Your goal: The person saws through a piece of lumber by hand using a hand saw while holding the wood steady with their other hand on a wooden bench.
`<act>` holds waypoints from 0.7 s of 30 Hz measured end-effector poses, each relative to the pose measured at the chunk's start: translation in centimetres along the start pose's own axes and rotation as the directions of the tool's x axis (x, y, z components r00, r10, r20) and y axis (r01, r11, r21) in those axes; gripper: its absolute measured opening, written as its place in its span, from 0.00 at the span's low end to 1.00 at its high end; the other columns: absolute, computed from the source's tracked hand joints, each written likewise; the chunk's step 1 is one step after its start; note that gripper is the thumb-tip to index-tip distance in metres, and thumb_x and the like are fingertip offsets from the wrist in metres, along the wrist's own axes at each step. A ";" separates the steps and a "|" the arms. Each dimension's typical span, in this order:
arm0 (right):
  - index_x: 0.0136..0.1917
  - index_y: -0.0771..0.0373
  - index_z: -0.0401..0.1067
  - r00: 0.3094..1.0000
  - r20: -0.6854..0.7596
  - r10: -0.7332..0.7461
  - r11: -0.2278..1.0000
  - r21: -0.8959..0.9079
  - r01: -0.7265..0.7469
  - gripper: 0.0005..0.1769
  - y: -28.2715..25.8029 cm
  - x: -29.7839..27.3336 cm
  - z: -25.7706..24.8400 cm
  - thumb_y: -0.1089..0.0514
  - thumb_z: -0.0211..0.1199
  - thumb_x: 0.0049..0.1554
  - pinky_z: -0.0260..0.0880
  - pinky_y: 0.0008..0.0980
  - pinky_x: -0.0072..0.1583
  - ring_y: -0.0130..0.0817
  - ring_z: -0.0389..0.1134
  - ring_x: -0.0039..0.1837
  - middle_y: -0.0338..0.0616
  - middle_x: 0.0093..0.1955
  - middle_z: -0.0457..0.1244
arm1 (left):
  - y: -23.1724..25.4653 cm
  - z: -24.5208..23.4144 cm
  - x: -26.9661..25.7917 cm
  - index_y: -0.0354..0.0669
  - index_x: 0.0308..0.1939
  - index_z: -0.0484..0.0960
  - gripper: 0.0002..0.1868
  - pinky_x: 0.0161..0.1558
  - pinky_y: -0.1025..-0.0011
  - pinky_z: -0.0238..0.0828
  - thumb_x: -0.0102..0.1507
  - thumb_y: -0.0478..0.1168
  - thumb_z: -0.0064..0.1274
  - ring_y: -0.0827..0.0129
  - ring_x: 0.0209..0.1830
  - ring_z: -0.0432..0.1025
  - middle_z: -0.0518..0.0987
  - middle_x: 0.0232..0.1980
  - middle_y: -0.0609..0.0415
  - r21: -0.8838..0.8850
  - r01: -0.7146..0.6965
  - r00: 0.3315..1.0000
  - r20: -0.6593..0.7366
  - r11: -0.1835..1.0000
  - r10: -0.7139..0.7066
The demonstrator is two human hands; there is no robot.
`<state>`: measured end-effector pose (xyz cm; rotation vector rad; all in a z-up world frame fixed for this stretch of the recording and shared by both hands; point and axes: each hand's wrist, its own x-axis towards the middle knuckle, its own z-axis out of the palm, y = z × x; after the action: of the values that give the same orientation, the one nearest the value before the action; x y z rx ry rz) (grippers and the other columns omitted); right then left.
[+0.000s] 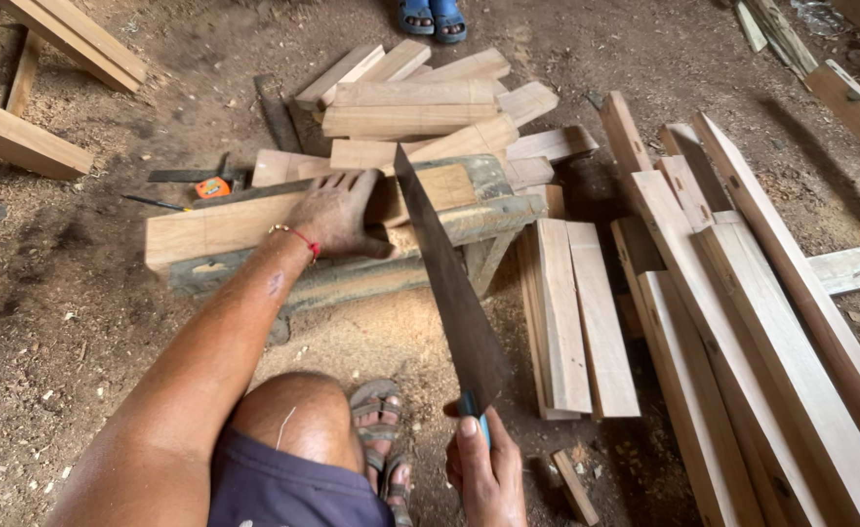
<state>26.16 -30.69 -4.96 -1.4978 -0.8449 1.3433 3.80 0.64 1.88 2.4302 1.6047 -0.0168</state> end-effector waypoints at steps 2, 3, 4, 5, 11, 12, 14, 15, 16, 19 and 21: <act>0.50 0.67 0.66 1.000 0.014 -0.024 0.999 -0.047 0.025 0.27 -0.8 -0.2 0.1 0.38 0.52 0.65 0.55 0.28 0.29 0.24 0.54 0.27 0.37 0.26 0.55 | 0.6 0.0 -0.1 0.34 0.78 0.48 0.79 0.80 0.43 0.35 0.40 0.82 0.63 0.42 0.81 0.46 0.52 0.80 0.33 0.044 0.052 0.997 0.050 0.998 -0.055; 0.52 0.64 0.65 1.000 -0.006 -0.022 1.000 -0.010 0.022 0.24 -1.3 -0.4 0.3 0.40 0.52 0.63 0.54 0.29 0.28 0.25 0.54 0.27 0.37 0.28 0.57 | 0.7 -0.2 -0.3 0.34 0.78 0.47 0.79 0.80 0.42 0.33 0.41 0.82 0.64 0.42 0.82 0.44 0.50 0.81 0.33 0.068 0.080 0.994 0.073 0.994 -0.085; 0.55 0.62 0.63 0.999 -0.029 -0.015 1.000 0.025 0.016 0.22 -1.8 -0.7 0.3 0.41 0.52 0.60 0.53 0.29 0.28 0.25 0.54 0.27 0.36 0.31 0.60 | 0.8 -0.1 -0.5 0.33 0.77 0.44 0.81 0.78 0.42 0.32 0.40 0.82 0.65 0.42 0.82 0.42 0.48 0.81 0.33 0.104 0.054 0.994 0.085 0.993 -0.062; 0.57 0.59 0.61 0.999 -0.051 -0.007 0.998 0.060 0.010 0.22 -2.2 -0.8 0.4 0.43 0.52 0.58 0.52 0.30 0.27 0.25 0.54 0.27 0.35 0.34 0.62 | 0.8 -0.1 -0.6 0.32 0.77 0.41 0.82 0.77 0.42 0.31 0.40 0.82 0.67 0.43 0.81 0.40 0.45 0.80 0.33 0.140 0.026 0.994 0.097 0.990 -0.040; 0.59 0.60 0.62 0.990 0.004 -0.138 0.974 -0.180 0.137 0.17 -4.5 4.0 2.7 0.47 0.46 0.64 0.58 0.29 0.27 0.25 0.56 0.29 0.41 0.33 0.59 | 0.8 0.2 -0.7 0.38 0.80 0.45 0.73 0.75 0.51 0.48 0.44 0.70 0.68 0.47 0.78 0.51 0.55 0.79 0.38 0.155 0.022 0.996 0.079 0.988 -0.035; 0.60 0.61 0.61 0.988 0.007 -0.152 0.967 -0.207 0.150 0.18 -5.2 5.8 3.7 0.48 0.45 0.64 0.60 0.29 0.28 0.25 0.58 0.30 0.41 0.34 0.60 | 0.8 0.1 -1.0 0.39 0.80 0.46 0.72 0.74 0.52 0.50 0.45 0.70 0.67 0.48 0.78 0.52 0.56 0.79 0.39 0.154 0.018 0.998 0.063 0.988 -0.028; 0.63 0.61 0.59 0.977 0.006 -0.211 0.944 -0.259 0.205 0.19 -6.8 9.7 5.8 0.48 0.44 0.65 0.63 0.29 0.29 0.25 0.60 0.31 0.42 0.35 0.61 | 1.0 0.0 -1.1 0.39 0.80 0.46 0.72 0.74 0.53 0.49 0.45 0.71 0.67 0.48 0.77 0.51 0.56 0.78 0.38 0.176 0.007 1.000 0.027 0.984 -0.012; 0.65 0.61 0.58 0.967 0.003 -0.256 0.926 -0.285 0.246 0.21 -7.3 10.8 6.5 0.47 0.43 0.66 0.64 0.29 0.29 0.25 0.60 0.32 0.41 0.35 0.61 | 1.1 -0.1 -1.2 0.39 0.79 0.46 0.72 0.74 0.53 0.49 0.45 0.71 0.67 0.48 0.77 0.51 0.56 0.77 0.37 0.187 0.003 1.000 0.008 0.982 -0.004; 0.66 0.61 0.57 0.969 0.001 -0.247 0.929 -0.284 0.237 0.22 -7.1 10.8 6.4 0.47 0.43 0.65 0.64 0.29 0.29 0.25 0.60 0.31 0.41 0.36 0.61 | 1.1 -0.1 -1.4 0.40 0.79 0.47 0.72 0.73 0.53 0.49 0.45 0.71 0.68 0.48 0.77 0.51 0.56 0.77 0.37 0.180 -0.003 1.000 -0.008 0.984 0.005; 0.67 0.62 0.58 0.979 0.014 -0.204 0.950 -0.238 0.202 0.23 -5.0 9.6 5.0 0.47 0.44 0.65 0.61 0.30 0.28 0.26 0.58 0.31 0.42 0.36 0.60 | 1.0 -0.3 -1.5 0.40 0.79 0.49 0.72 0.74 0.53 0.49 0.44 0.71 0.69 0.49 0.77 0.52 0.58 0.77 0.38 0.156 -0.003 1.000 -0.015 0.988 0.005; 0.67 0.67 0.59 0.991 -0.012 -0.134 0.984 -0.122 0.132 0.23 -1.9 5.0 2.0 0.48 0.47 0.67 0.55 0.30 0.27 0.28 0.55 0.30 0.46 0.34 0.58 | 1.1 -0.3 -1.2 0.40 0.79 0.49 0.73 0.74 0.52 0.49 0.42 0.70 0.70 0.50 0.77 0.54 0.59 0.76 0.39 0.125 0.021 0.999 0.032 0.992 -0.025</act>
<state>25.17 -25.12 -4.88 -1.5164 -1.0109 1.1954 4.28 -0.82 2.53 2.4889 1.6644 -0.1662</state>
